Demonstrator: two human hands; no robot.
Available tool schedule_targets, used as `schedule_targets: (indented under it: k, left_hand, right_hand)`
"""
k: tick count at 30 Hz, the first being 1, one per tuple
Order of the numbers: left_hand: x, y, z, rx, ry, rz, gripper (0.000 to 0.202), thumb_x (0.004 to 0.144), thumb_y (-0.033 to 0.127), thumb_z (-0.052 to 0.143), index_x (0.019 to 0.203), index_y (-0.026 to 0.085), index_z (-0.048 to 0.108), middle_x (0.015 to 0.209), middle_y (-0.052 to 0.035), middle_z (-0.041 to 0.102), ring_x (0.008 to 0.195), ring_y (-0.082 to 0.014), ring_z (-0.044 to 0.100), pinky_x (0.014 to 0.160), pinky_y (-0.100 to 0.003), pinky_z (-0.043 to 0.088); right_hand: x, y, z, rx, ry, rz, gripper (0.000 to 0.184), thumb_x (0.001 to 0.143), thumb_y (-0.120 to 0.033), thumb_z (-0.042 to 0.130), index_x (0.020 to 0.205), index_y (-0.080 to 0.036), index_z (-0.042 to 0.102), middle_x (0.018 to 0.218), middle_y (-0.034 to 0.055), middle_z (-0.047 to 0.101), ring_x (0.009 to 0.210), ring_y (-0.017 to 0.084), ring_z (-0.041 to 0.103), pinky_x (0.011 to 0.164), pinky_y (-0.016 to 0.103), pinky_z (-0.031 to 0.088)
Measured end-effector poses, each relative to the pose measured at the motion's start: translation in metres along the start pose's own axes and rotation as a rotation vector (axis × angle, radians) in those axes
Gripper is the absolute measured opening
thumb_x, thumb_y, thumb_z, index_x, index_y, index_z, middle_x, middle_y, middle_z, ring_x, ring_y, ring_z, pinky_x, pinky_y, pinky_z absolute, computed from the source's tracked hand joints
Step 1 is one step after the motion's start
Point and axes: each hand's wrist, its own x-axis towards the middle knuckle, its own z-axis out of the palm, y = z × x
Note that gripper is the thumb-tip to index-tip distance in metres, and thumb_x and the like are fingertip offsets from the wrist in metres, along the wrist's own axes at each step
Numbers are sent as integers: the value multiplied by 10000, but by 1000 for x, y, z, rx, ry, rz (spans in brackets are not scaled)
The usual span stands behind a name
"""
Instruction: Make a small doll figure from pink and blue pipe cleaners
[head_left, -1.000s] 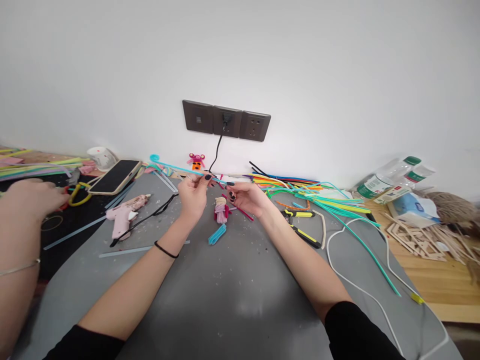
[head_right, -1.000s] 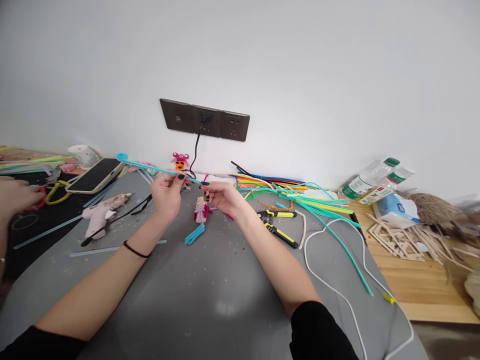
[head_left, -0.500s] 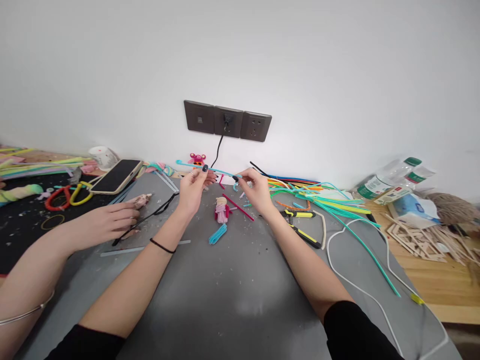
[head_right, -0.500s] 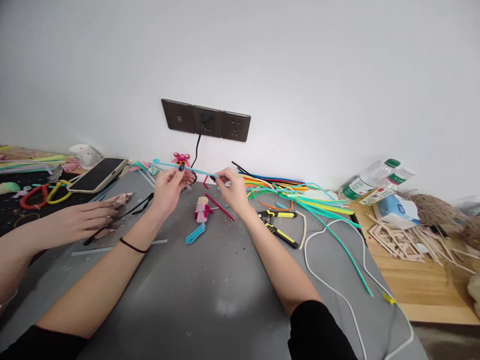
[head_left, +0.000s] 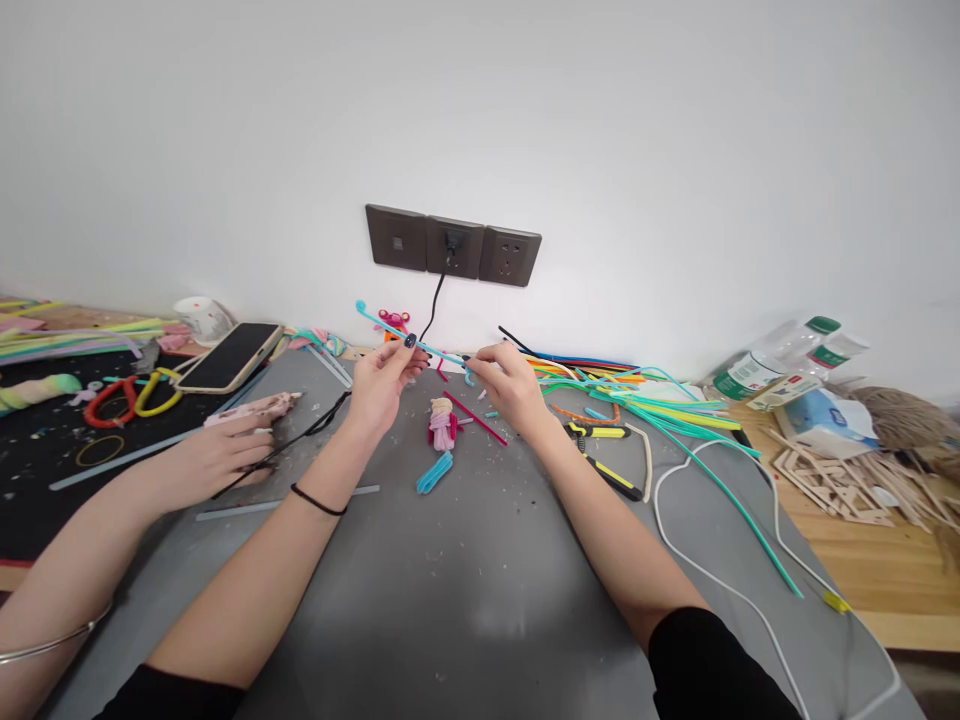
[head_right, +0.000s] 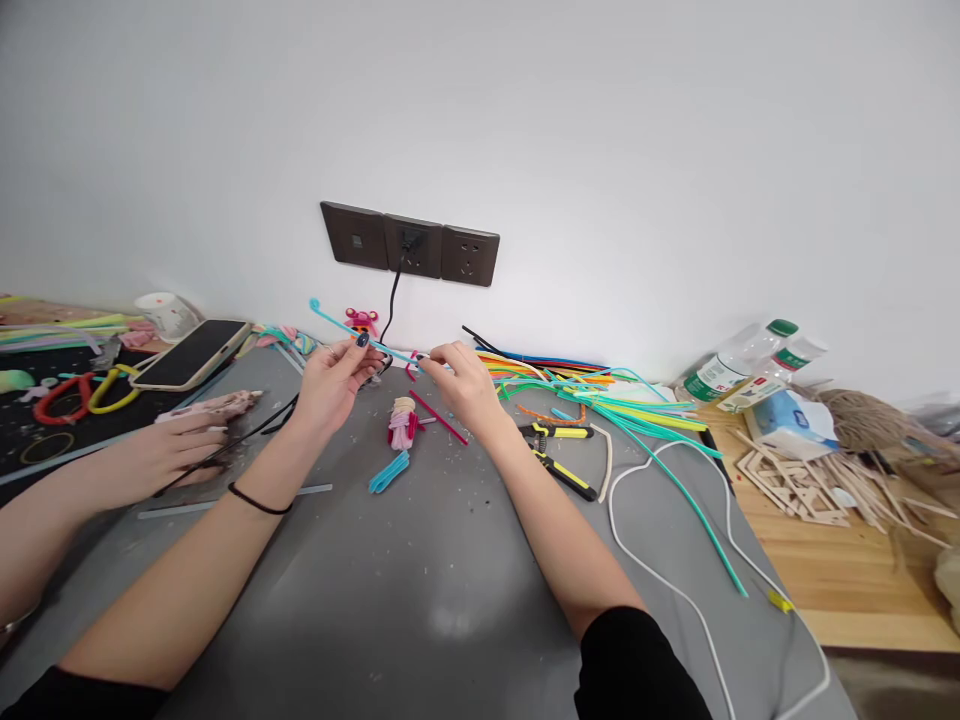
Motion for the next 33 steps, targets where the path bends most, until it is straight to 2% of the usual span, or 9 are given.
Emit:
schedule_targets:
  k: [6,13,17,22,29,33]
  left_hand:
    - [-3,4,1,-16,4,-72,548,433,481,991,771,136,734,733,-53,726,669,-131,668,612,-221,520]
    - [-7,10,5,-15,7,-80,509,443,464,985,737,151,713,723,-41,717,635,-124,655,582,-216,511]
    - [-7,9,6,14,35,-41,519,440,528,970,678,162,688,672,-26,697,614,-122,638,559,-213,503]
    - [-5,7,4,62,72,-2,489,461,518,960,667,160,699,655,-28,687,615,-133,632,558,-228,502]
    - [-4,4,3,82,83,52,440,552,486,928,723,139,717,669,-26,678,607,-130,618,573,-242,498]
    - [-4,2,4,78,81,104,407,615,478,912,742,150,707,675,-21,670,625,-134,622,589,-239,494]
  right_hand:
    - [-1,-1,0,-89,23,-47,252,1017,-108,462,1058,-237,675,940,85,651,821,200,555,737,345,459]
    - [1,-3,-2,-191,26,-132,251,1021,-94,455,1039,-229,666,947,78,656,837,190,556,731,330,449]
    - [3,-6,-1,-210,2,-159,264,1018,-74,448,1001,-228,662,941,72,642,854,189,547,747,332,442]
    - [3,-8,-1,-178,-34,-175,253,1017,-75,456,1023,-225,661,940,74,635,879,195,534,768,339,437]
    - [0,-10,1,-136,-117,-127,219,1025,-104,471,1053,-226,651,962,77,639,901,196,544,786,344,418]
    - [3,-15,3,-32,-176,-41,179,1014,-131,484,981,-211,642,933,83,641,872,203,540,786,345,425]
